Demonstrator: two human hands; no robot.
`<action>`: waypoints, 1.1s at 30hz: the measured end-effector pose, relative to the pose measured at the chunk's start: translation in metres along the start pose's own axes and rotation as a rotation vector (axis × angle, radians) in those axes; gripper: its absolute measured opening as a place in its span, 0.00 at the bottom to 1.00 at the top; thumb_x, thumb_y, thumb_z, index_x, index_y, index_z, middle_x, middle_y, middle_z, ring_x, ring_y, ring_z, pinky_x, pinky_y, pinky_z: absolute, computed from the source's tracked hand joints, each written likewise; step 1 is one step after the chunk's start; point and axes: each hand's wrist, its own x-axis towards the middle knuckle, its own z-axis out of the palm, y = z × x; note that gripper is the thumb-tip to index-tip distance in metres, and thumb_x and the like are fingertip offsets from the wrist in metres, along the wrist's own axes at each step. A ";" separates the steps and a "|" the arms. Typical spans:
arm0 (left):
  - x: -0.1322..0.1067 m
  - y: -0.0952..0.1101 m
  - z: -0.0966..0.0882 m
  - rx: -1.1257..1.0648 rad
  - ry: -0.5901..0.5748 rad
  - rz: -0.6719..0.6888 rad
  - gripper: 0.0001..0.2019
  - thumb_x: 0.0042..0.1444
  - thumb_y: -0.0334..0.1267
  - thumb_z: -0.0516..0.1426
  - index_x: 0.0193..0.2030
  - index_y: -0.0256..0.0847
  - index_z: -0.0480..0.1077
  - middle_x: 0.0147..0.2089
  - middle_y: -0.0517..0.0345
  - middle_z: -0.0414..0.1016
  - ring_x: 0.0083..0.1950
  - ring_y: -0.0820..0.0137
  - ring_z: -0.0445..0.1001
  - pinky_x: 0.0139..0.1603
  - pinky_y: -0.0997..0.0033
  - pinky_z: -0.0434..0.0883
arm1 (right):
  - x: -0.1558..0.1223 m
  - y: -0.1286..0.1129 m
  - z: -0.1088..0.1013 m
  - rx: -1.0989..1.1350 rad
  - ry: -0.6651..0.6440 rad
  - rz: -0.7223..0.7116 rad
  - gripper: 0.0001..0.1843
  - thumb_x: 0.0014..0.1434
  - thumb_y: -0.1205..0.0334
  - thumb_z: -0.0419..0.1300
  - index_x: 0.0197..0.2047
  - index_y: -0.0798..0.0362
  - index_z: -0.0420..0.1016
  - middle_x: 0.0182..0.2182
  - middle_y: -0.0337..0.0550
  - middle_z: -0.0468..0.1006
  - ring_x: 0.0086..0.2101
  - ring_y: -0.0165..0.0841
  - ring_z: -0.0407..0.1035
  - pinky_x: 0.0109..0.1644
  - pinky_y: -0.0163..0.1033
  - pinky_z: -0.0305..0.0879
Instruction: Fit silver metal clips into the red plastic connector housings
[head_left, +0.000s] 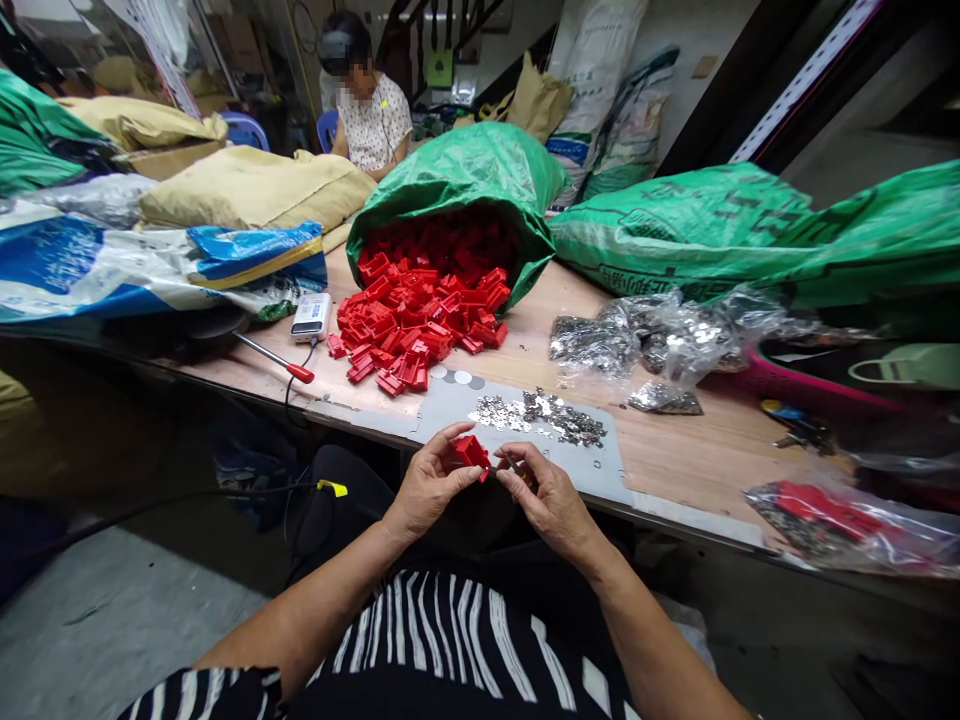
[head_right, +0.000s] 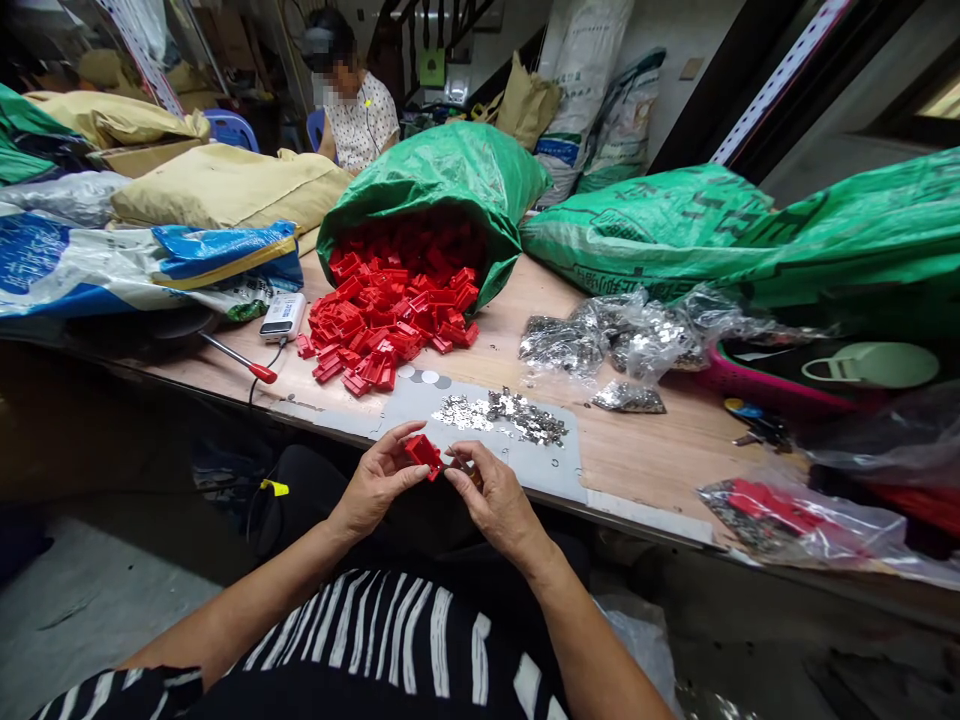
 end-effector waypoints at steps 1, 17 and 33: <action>0.003 0.000 -0.003 0.051 -0.008 0.011 0.27 0.47 0.36 0.66 0.56 0.45 0.70 0.43 0.55 0.78 0.44 0.66 0.76 0.50 0.66 0.71 | 0.002 0.002 -0.001 -0.030 -0.002 -0.025 0.11 0.64 0.59 0.54 0.49 0.49 0.69 0.40 0.45 0.73 0.34 0.33 0.69 0.39 0.38 0.68; 0.039 0.006 -0.030 0.780 -0.117 0.223 0.18 0.49 0.29 0.60 0.48 0.43 0.73 0.41 0.58 0.78 0.41 0.67 0.75 0.46 0.69 0.69 | 0.027 0.008 0.009 -0.376 -0.049 -0.047 0.09 0.62 0.65 0.57 0.45 0.49 0.75 0.38 0.43 0.79 0.38 0.35 0.73 0.44 0.39 0.68; 0.041 0.000 -0.036 0.765 -0.139 0.189 0.18 0.51 0.32 0.60 0.50 0.43 0.72 0.46 0.56 0.78 0.46 0.67 0.75 0.51 0.70 0.69 | 0.027 0.010 0.012 -0.356 -0.065 -0.074 0.08 0.62 0.67 0.57 0.42 0.50 0.76 0.38 0.42 0.78 0.39 0.33 0.73 0.45 0.37 0.68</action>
